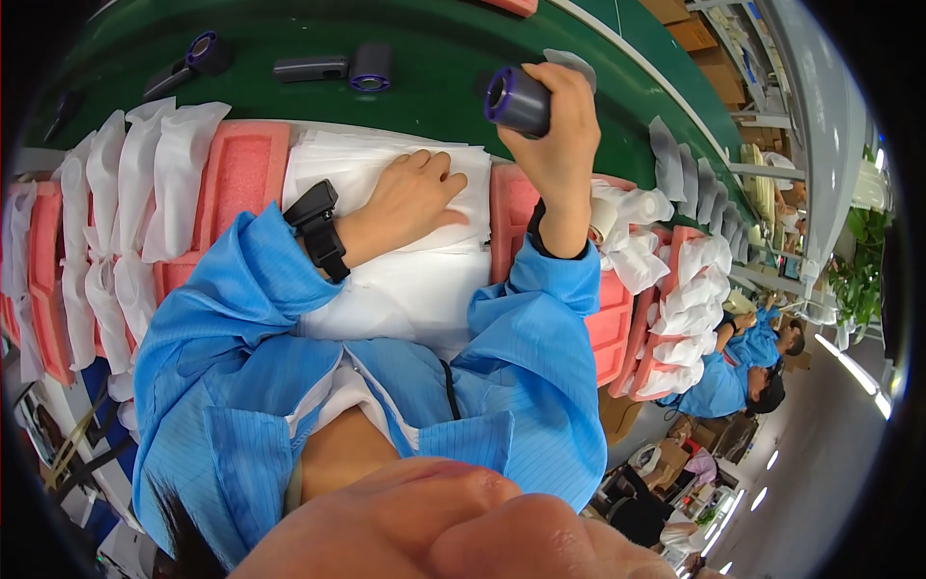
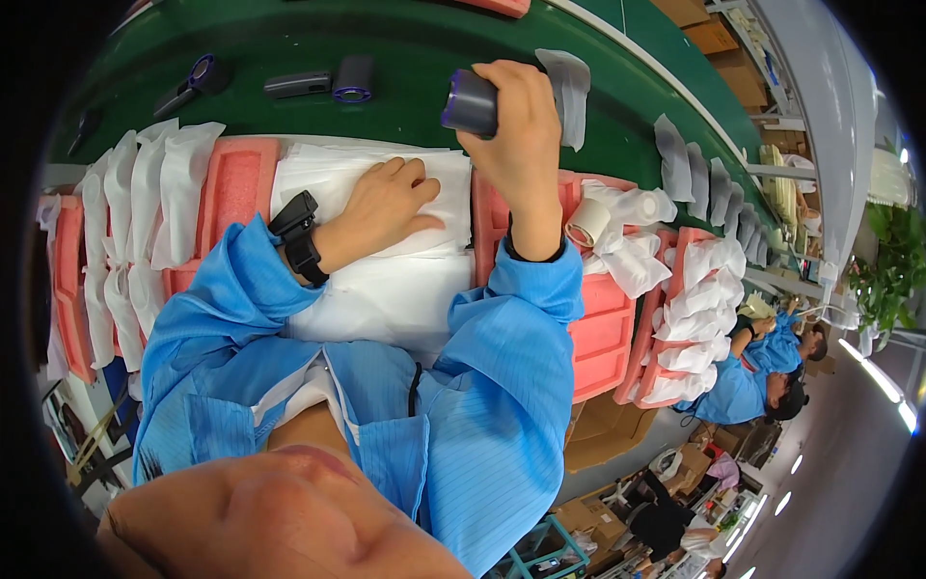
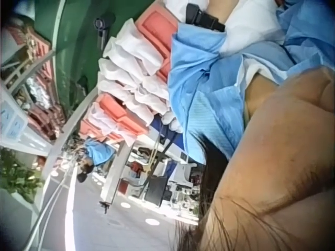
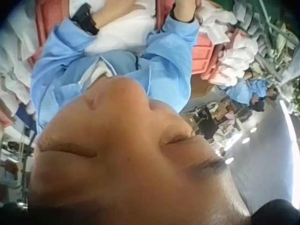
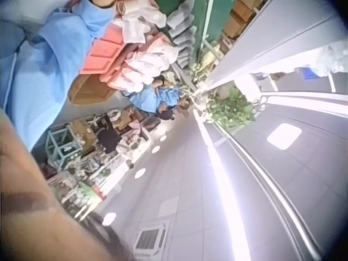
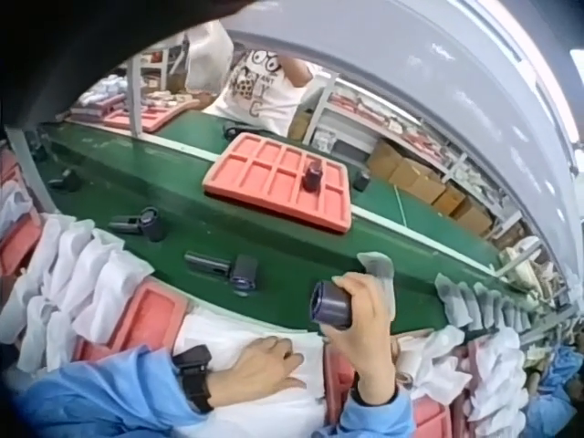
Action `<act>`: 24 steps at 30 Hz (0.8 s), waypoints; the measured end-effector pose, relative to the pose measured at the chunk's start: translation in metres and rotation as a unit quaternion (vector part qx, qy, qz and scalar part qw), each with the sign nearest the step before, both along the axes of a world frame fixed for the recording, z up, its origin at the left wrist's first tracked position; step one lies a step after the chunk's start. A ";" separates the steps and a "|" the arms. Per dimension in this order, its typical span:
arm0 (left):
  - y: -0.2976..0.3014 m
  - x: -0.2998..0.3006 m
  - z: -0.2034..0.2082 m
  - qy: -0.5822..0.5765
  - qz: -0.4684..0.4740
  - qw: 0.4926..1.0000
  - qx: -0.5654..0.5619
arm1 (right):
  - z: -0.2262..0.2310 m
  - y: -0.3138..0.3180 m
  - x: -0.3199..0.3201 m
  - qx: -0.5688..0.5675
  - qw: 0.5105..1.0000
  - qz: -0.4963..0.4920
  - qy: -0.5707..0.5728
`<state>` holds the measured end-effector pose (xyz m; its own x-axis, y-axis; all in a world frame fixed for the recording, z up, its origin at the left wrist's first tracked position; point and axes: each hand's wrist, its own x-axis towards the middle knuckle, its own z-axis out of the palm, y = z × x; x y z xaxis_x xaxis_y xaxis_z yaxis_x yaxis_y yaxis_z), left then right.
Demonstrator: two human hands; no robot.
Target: The person packages handheld fans by sliding each unit into a plastic bag, folding the bag over the nozzle, and placing it into a pink tray. After filling the tray, the person applies tape from a dispenser to the bagged fans.
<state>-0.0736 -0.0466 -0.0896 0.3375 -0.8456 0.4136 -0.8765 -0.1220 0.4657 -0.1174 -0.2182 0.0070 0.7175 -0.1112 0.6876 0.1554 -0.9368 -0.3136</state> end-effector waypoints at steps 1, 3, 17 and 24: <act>0.001 -0.001 0.002 -0.008 0.003 1.000 -0.009 | -0.001 0.002 0.002 -0.018 1.000 -0.008 -0.001; 0.000 0.000 0.000 -0.008 -0.004 1.000 -0.005 | -0.001 0.003 0.002 -0.036 0.999 -0.019 -0.002; 0.011 0.039 0.035 0.326 -0.047 0.943 -0.049 | 0.054 -0.027 -0.072 0.125 0.990 0.024 -0.063; 0.020 0.039 0.063 0.311 -0.013 0.948 -0.063 | 0.046 -0.016 -0.056 0.163 0.985 0.053 -0.022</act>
<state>-0.0350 -0.0262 -0.0265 0.5281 -0.8146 0.2397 -0.4300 -0.0131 0.9027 -0.1733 -0.2347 0.0526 0.7071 -0.2567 0.6588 0.2679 -0.7651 -0.5856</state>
